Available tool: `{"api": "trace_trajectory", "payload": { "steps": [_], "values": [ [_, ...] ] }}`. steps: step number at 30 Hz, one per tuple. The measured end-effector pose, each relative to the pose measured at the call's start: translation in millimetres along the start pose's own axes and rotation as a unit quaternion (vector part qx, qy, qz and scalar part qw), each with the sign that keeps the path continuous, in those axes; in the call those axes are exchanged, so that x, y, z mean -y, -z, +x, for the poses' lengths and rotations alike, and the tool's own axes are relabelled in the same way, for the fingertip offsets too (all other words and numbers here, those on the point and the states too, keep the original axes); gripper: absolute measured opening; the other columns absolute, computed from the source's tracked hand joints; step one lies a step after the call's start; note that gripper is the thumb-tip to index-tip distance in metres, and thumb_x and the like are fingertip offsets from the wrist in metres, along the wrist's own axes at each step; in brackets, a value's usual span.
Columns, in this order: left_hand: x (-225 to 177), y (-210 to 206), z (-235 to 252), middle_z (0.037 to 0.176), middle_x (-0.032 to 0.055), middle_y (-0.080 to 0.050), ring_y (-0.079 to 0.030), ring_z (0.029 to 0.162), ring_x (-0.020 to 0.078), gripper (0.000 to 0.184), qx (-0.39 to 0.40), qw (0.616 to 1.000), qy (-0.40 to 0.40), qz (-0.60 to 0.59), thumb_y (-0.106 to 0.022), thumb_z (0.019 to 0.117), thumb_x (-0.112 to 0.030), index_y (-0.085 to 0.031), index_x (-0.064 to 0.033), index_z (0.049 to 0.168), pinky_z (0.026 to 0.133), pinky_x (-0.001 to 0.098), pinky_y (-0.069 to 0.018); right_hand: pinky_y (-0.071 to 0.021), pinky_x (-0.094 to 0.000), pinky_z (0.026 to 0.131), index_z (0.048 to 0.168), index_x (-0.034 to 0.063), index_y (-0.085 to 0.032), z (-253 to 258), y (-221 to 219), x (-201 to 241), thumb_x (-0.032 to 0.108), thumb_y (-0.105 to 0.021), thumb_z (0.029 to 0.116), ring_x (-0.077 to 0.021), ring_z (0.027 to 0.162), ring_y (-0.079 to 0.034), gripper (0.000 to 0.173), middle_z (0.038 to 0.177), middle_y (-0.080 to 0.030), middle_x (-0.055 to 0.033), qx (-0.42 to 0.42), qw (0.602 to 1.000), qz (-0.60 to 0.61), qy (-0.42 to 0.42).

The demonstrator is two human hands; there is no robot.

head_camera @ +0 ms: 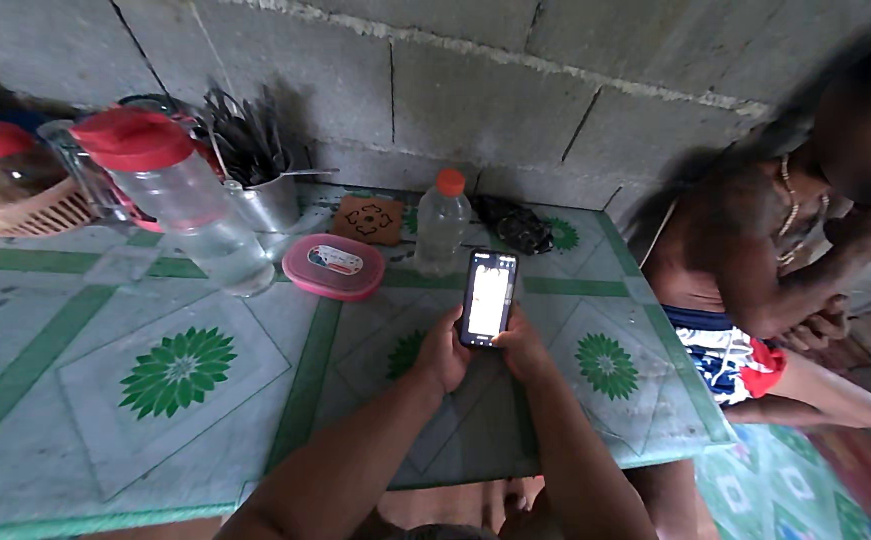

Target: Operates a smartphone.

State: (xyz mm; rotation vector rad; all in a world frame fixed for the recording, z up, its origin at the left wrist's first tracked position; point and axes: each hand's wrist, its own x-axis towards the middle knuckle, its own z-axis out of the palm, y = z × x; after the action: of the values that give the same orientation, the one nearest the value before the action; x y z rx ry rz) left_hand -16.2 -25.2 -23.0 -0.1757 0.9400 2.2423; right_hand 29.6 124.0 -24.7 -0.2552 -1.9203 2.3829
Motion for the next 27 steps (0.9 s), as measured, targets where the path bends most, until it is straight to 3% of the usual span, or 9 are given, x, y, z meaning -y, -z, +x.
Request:
{"api": "trace_trajectory", "payload": {
  "steps": [2, 7, 9, 13, 15, 18, 22, 25, 27],
  "values": [
    [3.1, 2.0, 0.2, 0.129, 0.0189, -0.064, -0.066, 0.114, 0.0299, 0.048, -0.001, 1.0, 0.0, 0.003, -0.033, 0.1111, -0.038, -0.047, -0.0036, 0.142, 0.095, 0.0463, -0.0564, -0.0584, -0.0374, 0.095, 0.154, -0.0009, -0.02, -2.7, -1.0, -1.0, -0.01, -0.057, 0.0747, -0.0201, 0.117, -0.065, 0.088, 0.136, -0.058, -0.0179, -0.016, 1.0, 0.0, -0.001],
    [1.3, -0.3, -2.2, 0.128, 0.0182, -0.064, -0.066, 0.114, 0.0282, 0.047, 0.0, 1.0, -0.004, -0.006, -0.035, 0.1112, -0.037, -0.048, -0.0026, 0.14, 0.095, 0.0443, -0.0563, -0.0554, -0.0381, 0.099, 0.156, 0.0008, -0.028, -7.2, -8.4, -0.3, 0.018, -0.044, 0.101, -0.0202, 0.12, -0.062, 0.06, 0.138, -0.056, -0.018, -0.06, 0.998, 0.021, 0.005],
    [1.0, -1.0, -1.8, 0.128, 0.0179, -0.064, -0.066, 0.114, 0.0279, 0.047, 0.003, 1.0, -0.001, -0.006, -0.035, 0.1111, -0.037, -0.048, -0.0031, 0.141, 0.095, 0.0439, -0.0564, -0.0558, -0.0385, 0.099, 0.156, 0.0008, -0.025, -6.0, -5.9, -1.5, 0.019, -0.046, 0.0988, -0.0206, 0.12, -0.062, 0.064, 0.139, -0.056, -0.0179, -0.047, 0.998, 0.028, 0.013],
    [1.7, 0.9, -0.9, 0.128, 0.0178, -0.064, -0.066, 0.113, 0.0283, 0.047, 0.014, 1.0, -0.004, 0.001, -0.035, 0.1112, -0.037, -0.047, -0.0031, 0.142, 0.094, 0.0445, -0.0569, -0.0578, -0.0369, 0.094, 0.154, -0.0008, -0.021, -1.2, -2.8, -3.0, 0.005, -0.062, 0.0763, -0.0193, 0.116, -0.064, 0.088, 0.135, -0.057, -0.0176, -0.022, 1.0, 0.017, 0.011],
    [2.0, 0.4, -0.9, 0.128, 0.0181, -0.064, -0.066, 0.113, 0.0285, 0.048, 0.01, 1.0, 0.001, -0.001, -0.033, 0.1114, -0.038, -0.046, -0.003, 0.142, 0.094, 0.0446, -0.0569, -0.0577, -0.0367, 0.095, 0.155, -0.0014, -0.019, -1.0, -1.0, -4.3, 0.0, -0.063, 0.073, -0.0193, 0.117, -0.064, 0.093, 0.136, -0.057, -0.0175, -0.012, 1.0, 0.018, 0.015],
    [1.2, -0.7, -0.3, 0.128, 0.0188, -0.064, -0.066, 0.113, 0.0297, 0.049, 0.005, 1.0, 0.004, -0.005, -0.031, 0.1114, -0.038, -0.046, -0.0034, 0.142, 0.093, 0.0458, -0.057, -0.0572, -0.0382, 0.096, 0.155, -0.0014, -0.021, -1.6, -0.2, -4.5, 0.003, -0.057, 0.0797, -0.021, 0.118, -0.064, 0.083, 0.136, -0.057, -0.0187, -0.015, 0.999, 0.038, 0.022],
    [2.0, 0.5, -0.3, 0.129, 0.0186, -0.063, -0.065, 0.115, 0.0296, 0.049, -0.001, 1.0, 0.005, -0.004, -0.031, 0.1117, -0.038, -0.047, -0.003, 0.142, 0.096, 0.0458, -0.0559, -0.0529, -0.04, 0.105, 0.158, -0.0004, -0.022, -3.6, -2.1, -6.4, 0.03, -0.035, 0.1077, -0.0219, 0.126, -0.06, 0.06, 0.143, -0.055, -0.0193, -0.036, 0.998, 0.045, 0.017],
    [2.4, -1.1, 1.9, 0.125, 0.0181, -0.065, -0.067, 0.111, 0.0289, 0.044, -0.017, 1.0, 0.005, -0.004, -0.034, 0.1114, -0.034, -0.05, -0.0029, 0.139, 0.093, 0.0449, -0.0571, -0.0521, -0.0417, 0.106, 0.156, -0.002, -0.025, -3.7, -1.1, -6.4, 0.041, -0.025, 0.1086, -0.022, 0.126, -0.06, 0.064, 0.142, -0.056, -0.02, -0.028, 0.998, 0.046, 0.015],
    [2.8, -0.7, 2.7, 0.124, 0.0181, -0.065, -0.067, 0.11, 0.0283, 0.043, -0.018, 1.0, 0.004, -0.002, -0.034, 0.1115, -0.032, -0.05, -0.0027, 0.138, 0.093, 0.0441, -0.0571, -0.0528, -0.0416, 0.105, 0.155, -0.0019, -0.025, -3.8, -0.6, -7.3, 0.041, -0.029, 0.1074, -0.0222, 0.125, -0.061, 0.064, 0.141, -0.056, -0.0203, -0.027, 0.999, 0.044, 0.013]
  ]
}}
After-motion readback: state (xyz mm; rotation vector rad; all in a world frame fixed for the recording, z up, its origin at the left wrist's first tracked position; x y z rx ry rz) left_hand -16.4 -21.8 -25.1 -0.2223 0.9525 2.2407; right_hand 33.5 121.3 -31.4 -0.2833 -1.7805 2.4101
